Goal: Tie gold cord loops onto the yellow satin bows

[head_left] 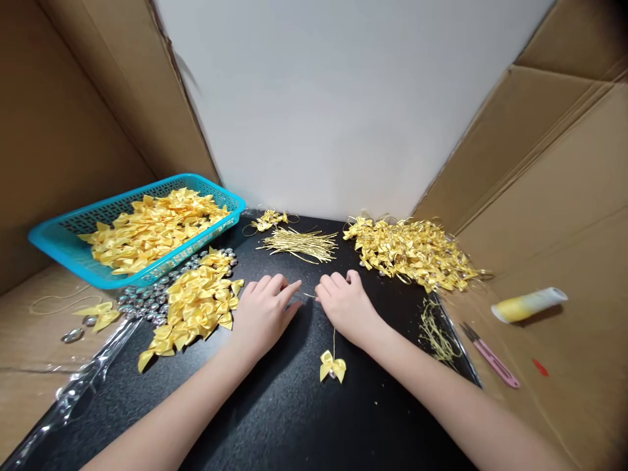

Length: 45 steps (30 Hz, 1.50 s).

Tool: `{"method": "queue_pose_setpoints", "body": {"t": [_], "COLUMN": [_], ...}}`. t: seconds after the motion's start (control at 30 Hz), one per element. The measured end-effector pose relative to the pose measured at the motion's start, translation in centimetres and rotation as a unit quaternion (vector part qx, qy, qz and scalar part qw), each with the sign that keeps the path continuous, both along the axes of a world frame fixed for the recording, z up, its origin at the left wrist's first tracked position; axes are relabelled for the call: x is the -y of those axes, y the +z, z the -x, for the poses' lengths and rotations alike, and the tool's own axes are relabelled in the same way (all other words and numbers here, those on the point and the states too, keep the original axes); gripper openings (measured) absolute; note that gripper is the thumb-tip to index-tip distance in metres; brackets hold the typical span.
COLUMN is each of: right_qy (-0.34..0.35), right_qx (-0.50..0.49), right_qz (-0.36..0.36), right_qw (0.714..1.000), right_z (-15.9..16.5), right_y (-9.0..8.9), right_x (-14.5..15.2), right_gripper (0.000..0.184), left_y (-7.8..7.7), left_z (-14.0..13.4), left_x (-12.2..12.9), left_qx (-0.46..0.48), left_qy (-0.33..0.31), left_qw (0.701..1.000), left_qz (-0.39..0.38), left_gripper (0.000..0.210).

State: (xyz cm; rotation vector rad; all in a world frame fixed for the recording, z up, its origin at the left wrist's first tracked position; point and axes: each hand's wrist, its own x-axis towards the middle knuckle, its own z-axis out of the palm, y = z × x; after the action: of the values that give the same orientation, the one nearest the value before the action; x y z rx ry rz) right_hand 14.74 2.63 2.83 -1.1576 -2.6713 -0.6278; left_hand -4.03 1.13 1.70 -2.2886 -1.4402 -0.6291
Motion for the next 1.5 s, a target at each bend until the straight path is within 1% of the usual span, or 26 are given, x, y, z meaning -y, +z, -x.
{"method": "queue_pose_setpoints", "body": {"t": [0.1, 0.23, 0.33, 0.43, 0.5, 0.53, 0.6, 0.63, 0.67, 0.7, 0.77, 0.83, 0.97, 1.03, 1.1, 1.13, 1.17, 1.2, 1.23, 1.33, 1.4, 1.5], "right_qy": [0.001, -0.004, -0.01, -0.026, -0.046, -0.057, -0.079, -0.09, -0.1, -0.109, -0.132, -0.153, -0.161, -0.159, -0.158, -0.157, -0.155, -0.151, -0.147, -0.138, -0.137, -0.132], "right_qx": [-0.001, -0.001, -0.012, -0.038, -0.06, -0.07, -0.113, -0.152, -0.203, -0.261, -0.385, -0.474, -0.586, -0.641, -0.694, -0.716, -0.733, -0.745, -0.753, -0.769, -0.773, -0.768], "right_qz": [-0.004, 0.009, 0.033, 0.072, 0.093, 0.1, 0.123, 0.146, 0.175, 0.206, 0.273, 0.323, 0.379, 0.4, 0.414, 0.416, 0.416, 0.414, 0.412, 0.395, 0.378, 0.356], "right_qw": [1.0, 1.0, 0.999, 0.996, 0.993, 0.991, 0.983, 0.973, 0.958, 0.937, 0.871, 0.805, 0.698, 0.636, 0.567, 0.538, 0.516, 0.5, 0.491, 0.483, 0.49, 0.516], "right_z": [-0.4, -0.7, -0.9, -1.1, -1.3, -1.4, -1.6, -1.7, -1.9, -2.0, -2.2, -2.3, -2.1, -1.9, -1.6, -1.5, -1.4, -1.3, -1.2, -0.9, -0.8, -0.7], "right_y": [-0.4, -0.8, -0.7, -0.6, -0.5, -0.5, -0.6, -0.6, -0.6, -0.6, -0.8, -0.9, -1.6, -2.1, -2.5, -2.7, -2.9, -3.0, -3.1, -3.3, -3.3, -3.4], "right_x": [0.2, 0.4, 0.6, 1.0, 1.3, 1.5, 1.9, 2.2, 2.5, 2.8, 3.4, 4.0, 5.0, 5.4, 5.6, 5.7, 5.7, 5.8, 5.8, 6.0, 6.2, 6.4], "right_gripper": [0.015, 0.017, 0.02, 0.021, 0.021, 0.021, 0.018, 0.017, 0.017, 0.016, 0.016, 0.014, 0.014, 0.016, 0.019, 0.021, 0.022, 0.023, 0.024, 0.023, 0.022, 0.019], "left_y": [-0.4, -0.9, -1.0, -1.0, -0.9, -0.9, -0.9, -0.9, -1.0, -1.0, -1.1, -1.3, -1.6, -1.8, -2.0, -2.0, -2.1, -2.1, -2.2, -2.2, -2.0, -1.7], "left_z": [0.1, 0.0, -0.2, -0.6, -0.9, -1.0, -1.4, -1.6, -1.9, -2.1, -2.7, -3.3, -4.3, -4.6, -4.7, -4.7, -4.7, -4.7, -4.7, -4.7, -4.8, -4.9], "left_x": [-0.2, -0.4, -0.2, 0.2, 0.5, 0.6, 0.9, 1.0, 1.2, 1.3, 1.5, 1.8, 2.4, 2.5, 2.6, 2.6, 2.6, 2.7, 2.7, 3.0, 3.2, 3.6], "left_qx": [-0.017, -0.019, 0.017, 0.095, 0.18, 0.228, 0.321, 0.364, 0.404, 0.441, 0.5, 0.538, 0.593, 0.616, 0.631, 0.636, 0.64, 0.643, 0.646, 0.649, 0.649, 0.644], "left_qy": [-0.016, -0.023, -0.019, -0.027, -0.031, -0.031, -0.021, -0.017, -0.014, -0.013, -0.015, -0.018, -0.019, -0.018, -0.02, -0.022, -0.026, -0.03, -0.035, -0.048, -0.054, -0.061], "left_qw": [1.0, 0.999, 0.999, 0.992, 0.975, 0.961, 0.92, 0.894, 0.868, 0.841, 0.794, 0.758, 0.696, 0.667, 0.647, 0.642, 0.637, 0.634, 0.631, 0.623, 0.622, 0.631], "left_qz": [0.016, 0.032, 0.033, 0.072, 0.123, 0.156, 0.226, 0.259, 0.288, 0.312, 0.345, 0.368, 0.404, 0.418, 0.426, 0.428, 0.429, 0.429, 0.428, 0.434, 0.436, 0.428], "left_gripper": [0.011, 0.02, 0.024, 0.025, 0.023, 0.022, 0.021, 0.021, 0.022, 0.022, 0.023, 0.023, 0.023, 0.022, 0.022, 0.021, 0.02, 0.019, 0.019, 0.018, 0.017, 0.016]}}
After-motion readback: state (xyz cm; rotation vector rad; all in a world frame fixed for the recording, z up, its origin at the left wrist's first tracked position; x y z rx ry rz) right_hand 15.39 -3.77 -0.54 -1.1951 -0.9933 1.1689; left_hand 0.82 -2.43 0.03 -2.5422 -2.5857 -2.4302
